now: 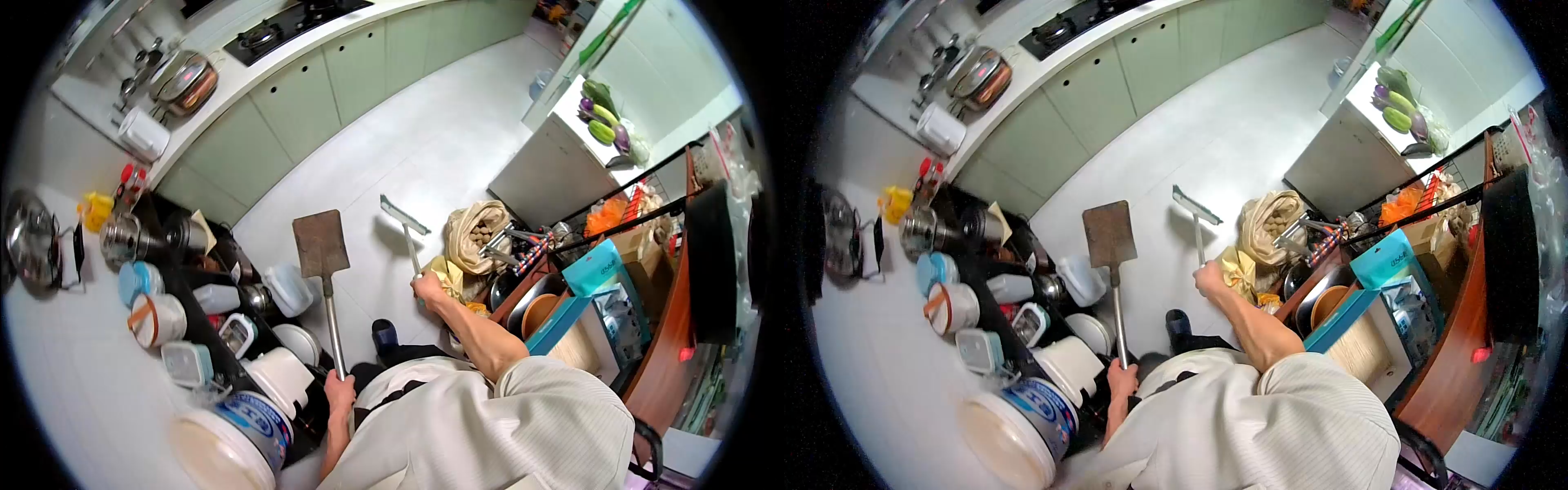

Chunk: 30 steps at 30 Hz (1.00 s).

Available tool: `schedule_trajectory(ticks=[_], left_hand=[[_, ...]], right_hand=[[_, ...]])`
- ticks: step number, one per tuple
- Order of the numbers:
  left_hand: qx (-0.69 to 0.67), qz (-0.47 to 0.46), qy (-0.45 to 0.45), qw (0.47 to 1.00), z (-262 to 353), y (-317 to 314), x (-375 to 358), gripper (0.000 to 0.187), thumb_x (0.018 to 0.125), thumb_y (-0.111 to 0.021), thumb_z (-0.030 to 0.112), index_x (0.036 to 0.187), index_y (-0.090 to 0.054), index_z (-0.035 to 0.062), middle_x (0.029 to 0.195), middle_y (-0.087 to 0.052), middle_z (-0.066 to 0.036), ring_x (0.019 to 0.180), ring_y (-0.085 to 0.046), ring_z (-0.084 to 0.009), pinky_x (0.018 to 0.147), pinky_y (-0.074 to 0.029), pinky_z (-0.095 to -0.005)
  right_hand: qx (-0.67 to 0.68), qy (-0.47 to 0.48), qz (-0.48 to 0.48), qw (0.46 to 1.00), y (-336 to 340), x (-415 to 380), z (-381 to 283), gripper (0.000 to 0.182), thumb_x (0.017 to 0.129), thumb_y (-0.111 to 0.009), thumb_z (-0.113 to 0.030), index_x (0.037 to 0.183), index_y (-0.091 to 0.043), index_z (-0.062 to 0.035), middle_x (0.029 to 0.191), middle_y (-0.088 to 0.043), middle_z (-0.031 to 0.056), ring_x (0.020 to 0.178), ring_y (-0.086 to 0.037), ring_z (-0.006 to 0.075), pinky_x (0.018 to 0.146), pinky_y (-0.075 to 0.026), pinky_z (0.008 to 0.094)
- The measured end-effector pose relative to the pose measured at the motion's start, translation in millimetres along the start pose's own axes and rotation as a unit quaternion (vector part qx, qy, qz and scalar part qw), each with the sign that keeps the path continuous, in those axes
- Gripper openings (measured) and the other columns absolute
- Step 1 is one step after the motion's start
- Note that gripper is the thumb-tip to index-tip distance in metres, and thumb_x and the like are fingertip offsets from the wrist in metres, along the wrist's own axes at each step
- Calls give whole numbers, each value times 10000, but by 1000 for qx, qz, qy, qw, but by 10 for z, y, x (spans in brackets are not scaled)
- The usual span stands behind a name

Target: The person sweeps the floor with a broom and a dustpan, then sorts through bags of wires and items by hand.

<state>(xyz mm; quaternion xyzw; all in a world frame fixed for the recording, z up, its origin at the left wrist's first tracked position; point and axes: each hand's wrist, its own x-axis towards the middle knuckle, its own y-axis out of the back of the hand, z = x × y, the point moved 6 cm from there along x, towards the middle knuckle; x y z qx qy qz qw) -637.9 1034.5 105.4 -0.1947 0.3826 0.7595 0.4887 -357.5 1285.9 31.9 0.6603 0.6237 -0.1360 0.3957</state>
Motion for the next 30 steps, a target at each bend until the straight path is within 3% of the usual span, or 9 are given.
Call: schedule_trajectory(ticks=[1,3,6,11,14,17,20,24,30], left_hand=[[14,-8,-2,1000,192,36,129,111,779,-585,67,822,-501,8,572,-501,-70,410,-502,-158,371,-384,-310],[33,-11,-16,999,474,25,501,114,776,-580,52,828,-484,19,557,-483,-54,399,-490,-151,349,-376,-316],[40,-30,-36,998,1084,3,1025,110,777,-572,36,820,-471,29,547,-469,-51,381,-469,-144,325,-358,-314],[124,-58,-49,989,2277,-228,1867,130,775,-593,78,811,-477,31,559,-481,-55,387,-469,-154,352,-373,-336],[161,-65,-138,975,2781,-489,2732,115,771,-592,78,835,-513,24,554,-486,-63,395,-481,-164,371,-387,-349],[236,-90,-266,930,3545,-774,3239,118,765,-594,70,846,-532,10,544,-488,-63,398,-492,-176,381,-393,-352],[214,-187,-62,957,4395,-1211,3396,131,776,-586,59,874,-519,2,540,-489,-63,381,-481,-167,358,-377,-336],[268,-238,-42,933,5354,-1928,3729,118,792,-588,53,856,-491,31,538,-480,-48,377,-466,-152,325,-349,-313],[265,-266,-3,927,6290,-3030,4286,115,799,-590,74,832,-482,53,528,-477,-35,362,-439,-138,309,-304,-308]], right_hand=[[-35,30,41,998,78,74,-125,164,822,-576,-64,930,-589,58,715,-600,138,592,-575,214,522,-453,360],[-83,36,81,993,349,112,-348,305,817,-547,-109,1076,-562,53,847,-636,217,760,-636,302,660,-503,403],[-122,95,79,985,658,219,-656,536,829,-537,-133,1325,-396,18,1062,-598,334,1031,-576,478,900,-445,494],[-67,112,120,984,1005,1169,-640,543,824,-516,-130,1351,-415,-49,1087,-595,335,1044,-569,472,898,-449,485],[-104,16,93,990,1273,1620,-913,542,813,-568,-152,1334,-467,-45,1200,-591,259,1125,-552,414,947,-439,444],[-117,-48,98,987,1475,1992,-983,498,822,-550,-168,1302,-509,-41,1175,-593,280,1103,-562,422,903,-451,478],[-109,-82,117,984,1724,2145,-1045,466,839,-540,-185,1284,-531,-46,1132,-612,284,1071,-575,436,890,-456,487],[-85,-117,159,977,2196,2306,-1454,393,830,-520,-175,1179,-545,4,1064,-621,313,1039,-583,466,893,-456,515],[-92,-84,180,976,2833,3704,-1830,427,859,-501,-181,1256,-499,-23,1000,-628,318,981,-591,483,856,-460,535]])
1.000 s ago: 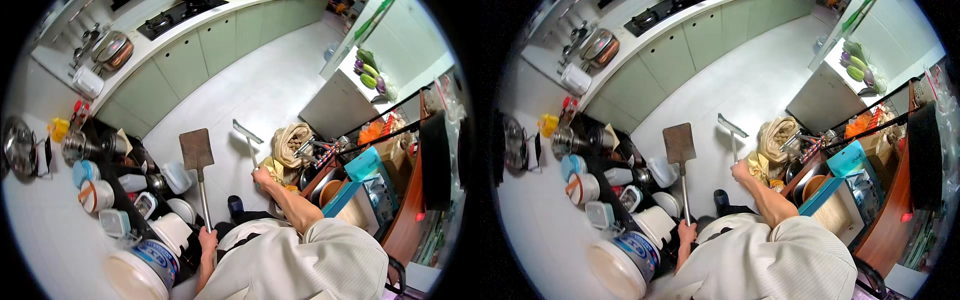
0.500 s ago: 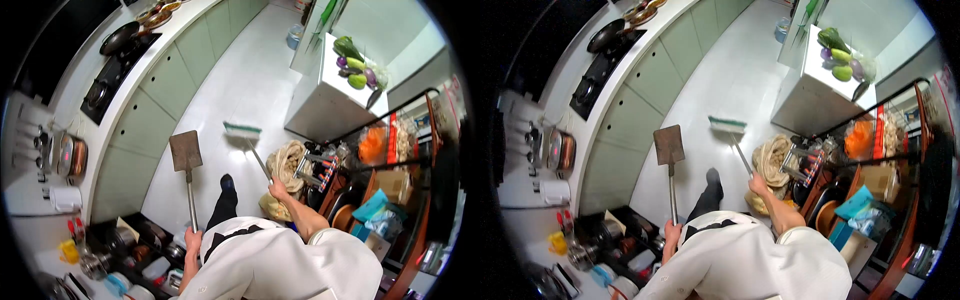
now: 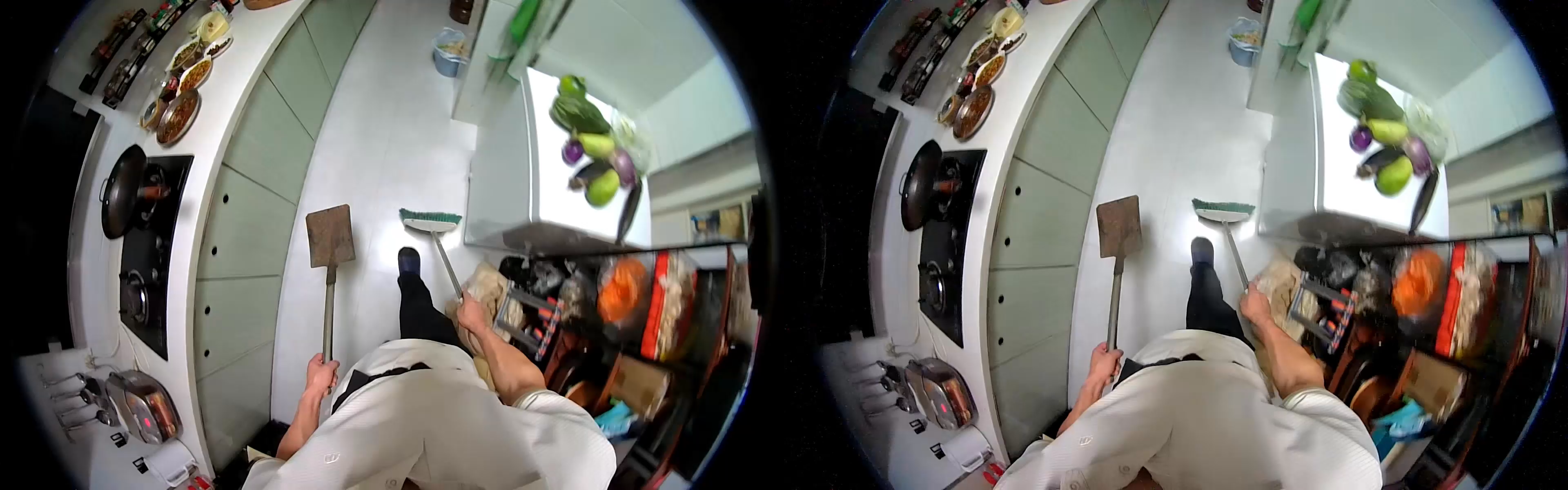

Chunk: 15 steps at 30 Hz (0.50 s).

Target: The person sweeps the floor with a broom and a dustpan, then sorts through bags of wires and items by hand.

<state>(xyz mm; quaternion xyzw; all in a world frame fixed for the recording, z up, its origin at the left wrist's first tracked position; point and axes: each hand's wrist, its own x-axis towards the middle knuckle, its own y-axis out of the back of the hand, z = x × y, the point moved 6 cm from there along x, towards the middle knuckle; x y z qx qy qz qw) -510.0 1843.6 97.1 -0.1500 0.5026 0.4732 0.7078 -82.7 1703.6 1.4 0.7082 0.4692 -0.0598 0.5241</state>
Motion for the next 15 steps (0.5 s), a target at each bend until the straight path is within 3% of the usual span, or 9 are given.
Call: schedule_trajectory(ticks=[5,7,10,15], left_hand=[[9,6,17,1000,1074,18,552,126,793,-600,75,821,-479,58,515,-478,-36,352,-424,-133,304,-278,-308],[-7,16,9,1000,1442,50,717,125,790,-597,61,822,-477,54,525,-479,-38,350,-417,-135,309,-281,-306],[-36,25,27,999,1871,165,1001,101,774,-594,16,790,-512,73,529,-463,-17,343,-390,-130,311,-291,-302],[-28,6,63,998,2499,291,1694,135,783,-575,15,843,-462,55,536,-436,-31,348,-402,-141,309,-292,-313]], right_hand=[[-6,-8,-15,1000,461,1358,-879,486,873,-505,-167,1335,-436,-35,987,-634,314,956,-600,479,833,-470,528],[13,34,-19,999,537,1689,-1199,490,869,-505,-142,1339,-432,-22,992,-637,310,943,-606,471,839,-477,519],[-34,57,-51,996,533,2119,-1564,462,875,-431,-106,1326,-457,-6,1012,-638,307,943,-620,457,850,-492,497],[-49,30,-86,995,203,2965,-1906,465,883,-454,-114,1336,-468,-11,1010,-640,307,932,-627,447,849,-499,495]])
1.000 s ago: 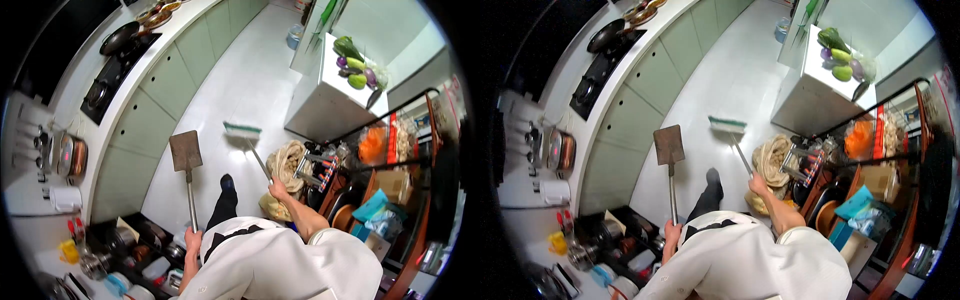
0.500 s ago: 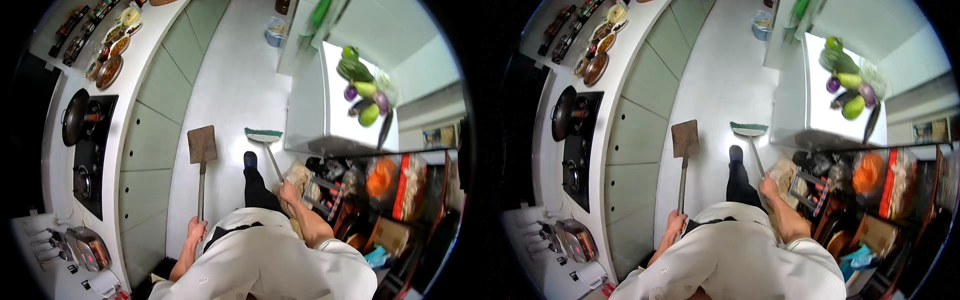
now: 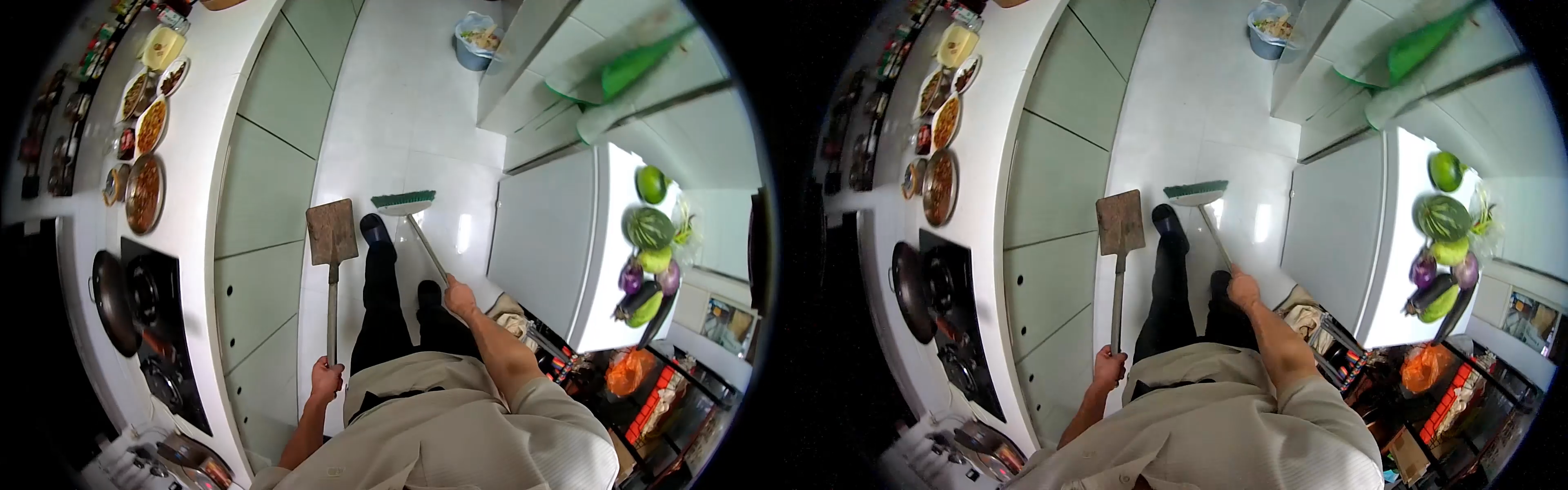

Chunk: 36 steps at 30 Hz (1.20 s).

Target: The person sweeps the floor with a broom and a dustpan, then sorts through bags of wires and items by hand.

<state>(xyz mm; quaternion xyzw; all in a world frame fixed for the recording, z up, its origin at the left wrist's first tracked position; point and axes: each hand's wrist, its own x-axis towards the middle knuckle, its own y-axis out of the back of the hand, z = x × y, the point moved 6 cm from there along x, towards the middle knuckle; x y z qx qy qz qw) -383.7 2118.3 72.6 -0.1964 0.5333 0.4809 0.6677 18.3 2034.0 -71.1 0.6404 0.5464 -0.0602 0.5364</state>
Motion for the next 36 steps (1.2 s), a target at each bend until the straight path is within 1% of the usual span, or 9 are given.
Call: schedule_trajectory(ticks=[2,6,10,14,17,22,26,33,36], left_hand=[[5,-7,3,1000,372,78,251,142,773,-580,7,844,-464,50,548,-440,-33,359,-409,-145,316,-301,-314],[53,-8,22,998,1003,238,819,172,773,-597,56,886,-473,16,585,-467,-55,390,-447,-152,332,-342,-320],[58,-26,39,997,1622,301,1169,189,773,-596,62,917,-487,4,593,-474,-59,394,-455,-149,329,-340,-320],[79,-33,39,996,2099,337,1390,212,774,-591,58,947,-489,-7,591,-475,-59,392,-460,-147,321,-331,-320],[88,-36,45,994,2308,319,1447,217,773,-591,53,953,-486,-8,593,-474,-58,390,-459,-146,318,-328,-320],[81,-37,49,995,2499,182,1527,217,773,-592,43,954,-485,-7,599,-475,-58,391,-454,-140,317,-326,-321],[94,-32,71,992,2577,-22,1487,207,779,-591,35,951,-486,-9,618,-483,-63,395,-439,-137,322,-329,-319],[48,-5,72,996,2842,-724,1316,158,791,-585,27,910,-485,-4,602,-470,-56,398,-423,-149,340,-346,-315],[35,-11,92,995,3095,-998,1231,152,772,-579,25,871,-463,20,568,-444,-38,388,-409,-137,330,-331,-308]], right_hand=[[-5,-17,-20,1000,18,389,-180,468,885,-459,-111,1342,-468,-11,1019,-639,307,935,-629,442,845,-502,493],[-27,95,97,990,433,1802,-820,483,845,-512,-125,1316,-468,-25,947,-660,263,876,-634,436,792,-512,494],[-11,86,111,990,1361,3299,-1802,438,815,-494,-122,1238,-552,-25,983,-642,283,920,-617,449,797,-507,509],[42,72,141,987,1863,3218,-1946,383,815,-530,-117,1185,-554,-20,956,-639,280,894,-609,457,782,-500,512],[52,88,165,981,1600,2381,-1109,506,839,-552,-121,1333,-456,-67,951,-644,265,851,-610,471,764,-493,544],[55,-87,71,992,1438,984,-129,516,862,-534,-131,1371,-452,-102,931,-646,276,835,-617,479,758,-488,556],[9,-56,47,997,1598,1682,209,520,860,-528,-141,1371,-446,-90,910,-654,266,841,-620,473,759,-492,551],[-44,121,113,985,3005,4414,-917,530,851,-537,-116,1372,-444,-94,929,-656,255,828,-630,448,743,-517,519],[17,88,101,991,3201,4285,-967,533,867,-534,-129,1389,-431,-146,902,-649,269,821,-625,457,767,-507,526]])
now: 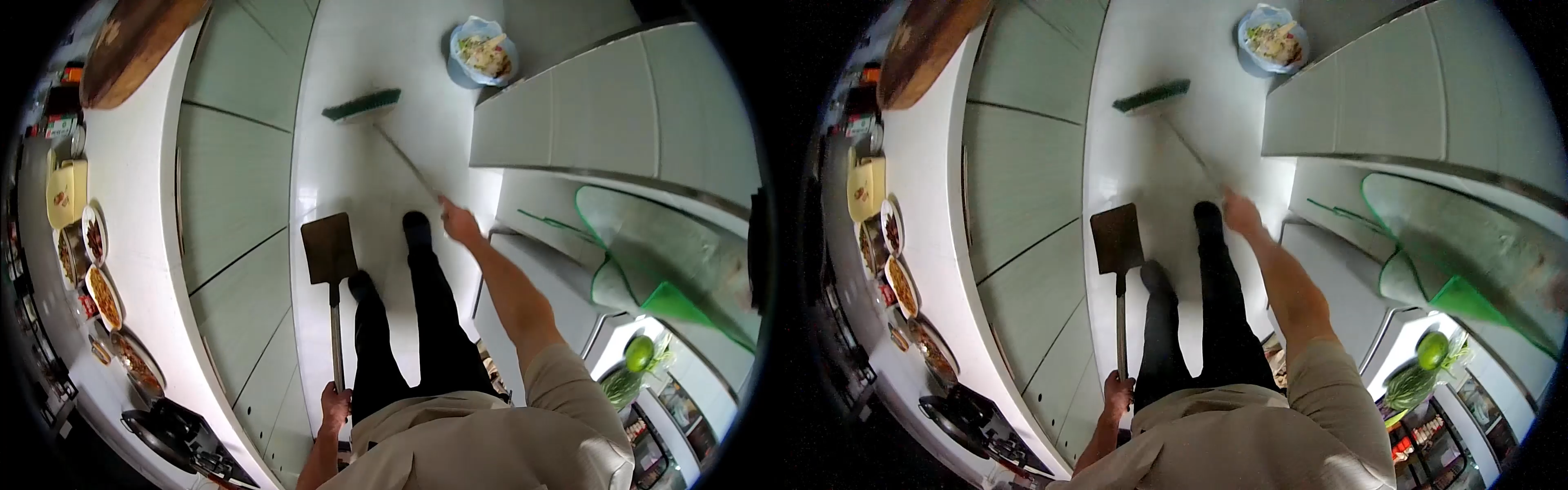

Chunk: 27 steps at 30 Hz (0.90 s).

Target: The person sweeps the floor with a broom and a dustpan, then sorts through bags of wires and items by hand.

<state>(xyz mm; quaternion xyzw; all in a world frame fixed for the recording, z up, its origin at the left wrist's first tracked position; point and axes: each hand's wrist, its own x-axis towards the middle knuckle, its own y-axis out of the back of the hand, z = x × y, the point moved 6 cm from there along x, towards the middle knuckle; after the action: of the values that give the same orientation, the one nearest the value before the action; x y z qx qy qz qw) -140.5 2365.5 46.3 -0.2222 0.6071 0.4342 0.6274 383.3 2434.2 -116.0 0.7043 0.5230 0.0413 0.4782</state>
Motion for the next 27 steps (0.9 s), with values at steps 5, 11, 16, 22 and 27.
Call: schedule_trajectory(ticks=[5,11,16,22,27], left_hand=[[-37,-2,26,999,303,-345,-142,147,757,-577,19,843,-459,34,557,-430,-32,374,-399,-140,321,-303,-303],[-53,-23,34,998,483,-539,-81,148,763,-590,42,850,-470,33,552,-431,-31,381,-405,-144,333,-314,-303],[8,-18,10,1000,591,-628,-44,188,772,-597,54,927,-506,1,560,-462,-40,382,-416,-149,339,-320,-314],[28,-11,14,999,772,-583,-196,216,767,-626,49,938,-500,9,579,-476,-50,403,-442,-147,338,-329,-304],[12,0,44,999,780,-537,-241,200,762,-620,33,910,-486,46,571,-453,-40,389,-424,-142,329,-321,-291]], right_hand=[[1,-86,-41,996,161,-1806,778,559,880,-533,-109,1421,-406,-169,929,-643,262,861,-614,448,782,-493,519],[-17,-171,-144,975,224,-2116,1275,564,869,-524,-117,1415,-388,-73,998,-637,294,942,-607,466,826,-499,492],[-12,-27,-26,999,24,-181,1184,553,849,-549,-127,1391,-435,-120,1006,-666,207,881,-633,421,779,-503,507],[-4,-73,-28,997,517,-69,762,595,869,-550,-134,1435,-375,-189,843,-650,258,799,-628,439,735,-497,533],[13,-149,-58,987,531,-1391,1158,591,864,-540,-98,1435,-390,-132,950,-647,264,859,-627,429,783,-491,520]])
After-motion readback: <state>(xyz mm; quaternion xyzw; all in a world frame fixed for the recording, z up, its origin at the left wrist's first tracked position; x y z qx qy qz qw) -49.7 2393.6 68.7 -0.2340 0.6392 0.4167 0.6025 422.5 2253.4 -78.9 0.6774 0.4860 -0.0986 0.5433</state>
